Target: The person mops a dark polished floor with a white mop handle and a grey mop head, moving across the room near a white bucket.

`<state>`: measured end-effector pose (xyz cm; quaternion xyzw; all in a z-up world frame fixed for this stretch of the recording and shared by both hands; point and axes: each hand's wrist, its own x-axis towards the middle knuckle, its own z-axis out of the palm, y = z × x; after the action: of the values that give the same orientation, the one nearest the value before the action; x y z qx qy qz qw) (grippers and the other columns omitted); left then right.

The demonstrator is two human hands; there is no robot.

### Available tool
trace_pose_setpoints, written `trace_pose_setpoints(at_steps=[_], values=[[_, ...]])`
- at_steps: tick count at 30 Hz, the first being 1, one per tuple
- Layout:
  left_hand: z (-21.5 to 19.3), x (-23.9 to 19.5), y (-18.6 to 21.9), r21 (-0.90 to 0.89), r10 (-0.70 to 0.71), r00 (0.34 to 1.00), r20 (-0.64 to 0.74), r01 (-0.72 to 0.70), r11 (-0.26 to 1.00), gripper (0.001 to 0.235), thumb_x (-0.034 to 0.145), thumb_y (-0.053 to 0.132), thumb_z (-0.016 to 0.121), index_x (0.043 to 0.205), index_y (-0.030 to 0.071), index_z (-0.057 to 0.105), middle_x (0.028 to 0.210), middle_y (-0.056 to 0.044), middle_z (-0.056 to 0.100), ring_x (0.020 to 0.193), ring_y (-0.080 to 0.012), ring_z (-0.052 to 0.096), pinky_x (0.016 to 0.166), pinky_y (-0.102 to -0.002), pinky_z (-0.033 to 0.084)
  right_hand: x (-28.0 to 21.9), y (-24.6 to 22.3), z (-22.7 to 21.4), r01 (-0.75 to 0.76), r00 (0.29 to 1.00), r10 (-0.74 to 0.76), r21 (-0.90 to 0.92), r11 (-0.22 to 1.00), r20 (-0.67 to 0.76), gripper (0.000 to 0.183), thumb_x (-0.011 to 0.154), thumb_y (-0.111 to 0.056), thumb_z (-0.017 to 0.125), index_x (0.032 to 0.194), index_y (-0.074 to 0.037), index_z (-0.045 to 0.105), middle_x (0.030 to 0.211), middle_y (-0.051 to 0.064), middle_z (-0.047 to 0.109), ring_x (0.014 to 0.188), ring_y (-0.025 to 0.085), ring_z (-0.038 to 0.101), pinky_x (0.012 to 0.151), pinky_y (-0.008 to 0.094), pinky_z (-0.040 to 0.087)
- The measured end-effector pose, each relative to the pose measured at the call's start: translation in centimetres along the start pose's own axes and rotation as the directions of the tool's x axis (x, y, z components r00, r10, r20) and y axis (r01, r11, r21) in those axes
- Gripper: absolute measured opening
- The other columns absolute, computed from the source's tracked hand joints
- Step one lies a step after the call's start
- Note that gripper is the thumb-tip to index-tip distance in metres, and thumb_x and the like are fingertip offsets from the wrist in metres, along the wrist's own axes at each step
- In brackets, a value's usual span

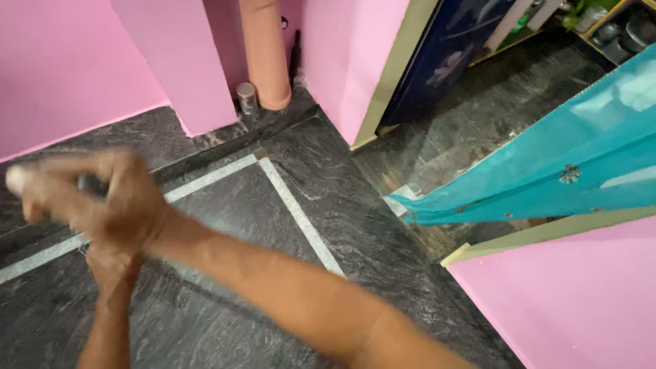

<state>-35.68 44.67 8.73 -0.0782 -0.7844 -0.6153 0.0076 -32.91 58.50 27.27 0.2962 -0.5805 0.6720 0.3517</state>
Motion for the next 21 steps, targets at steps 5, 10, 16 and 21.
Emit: trace_pose_setpoints(at_steps=[5,10,16,21], values=[[0.5,-3.3,1.7,0.508,-0.153,0.977,-0.15,0.209,0.835,0.043,0.089,0.041,0.079,0.091,-0.001,0.075,0.07,-0.015,0.069,0.062,-0.0285,0.063,0.06,-0.047,0.049,6.2,-0.5,-7.2,-0.262,0.965,0.22,0.524,0.81,0.143,0.033,0.103,-0.03,0.07,0.082,-0.005,0.072,0.068,0.005,0.068,0.042,0.007,0.052,0.033,0.022,0.042],[3.3,-12.5,-2.1,0.271,-0.205,0.972,-0.113,0.229,0.935,0.042,0.081,0.046,0.081,0.085,0.004,0.078,0.065,-0.012,0.068,0.06,-0.0218,0.06,0.059,-0.042,0.049,3.3,-4.7,-10.1,-0.467,0.866,0.497,0.452,0.76,0.058,0.035,0.103,-0.019,0.064,0.074,-0.001,0.066,0.06,0.004,0.054,0.042,0.01,0.043,0.037,0.029,0.04],[5.6,-11.1,-1.6,0.424,-0.107,0.951,-0.289,0.227,0.877,0.027,0.079,0.028,0.079,0.088,0.003,0.077,0.064,-0.015,0.067,0.058,-0.0233,0.066,0.062,-0.041,0.051,3.8,-5.4,-9.3,-0.475,0.848,0.528,0.393,0.787,-0.032,0.033,0.101,-0.015,0.059,0.071,-0.001,0.062,0.056,0.002,0.05,0.04,0.009,0.041,0.036,0.028,0.039],[5.1,-2.6,-0.9,0.329,0.015,0.965,-0.26,0.074,0.942,0.017,0.079,0.02,0.074,0.091,0.007,0.076,0.07,-0.01,0.071,0.061,-0.0184,0.067,0.06,-0.037,0.053,6.1,-4.4,-9.8,-0.277,0.948,0.317,0.411,0.868,-0.03,0.032,0.103,-0.016,0.058,0.076,0.0,0.062,0.056,0.005,0.052,0.038,0.009,0.041,0.035,0.028,0.038]])
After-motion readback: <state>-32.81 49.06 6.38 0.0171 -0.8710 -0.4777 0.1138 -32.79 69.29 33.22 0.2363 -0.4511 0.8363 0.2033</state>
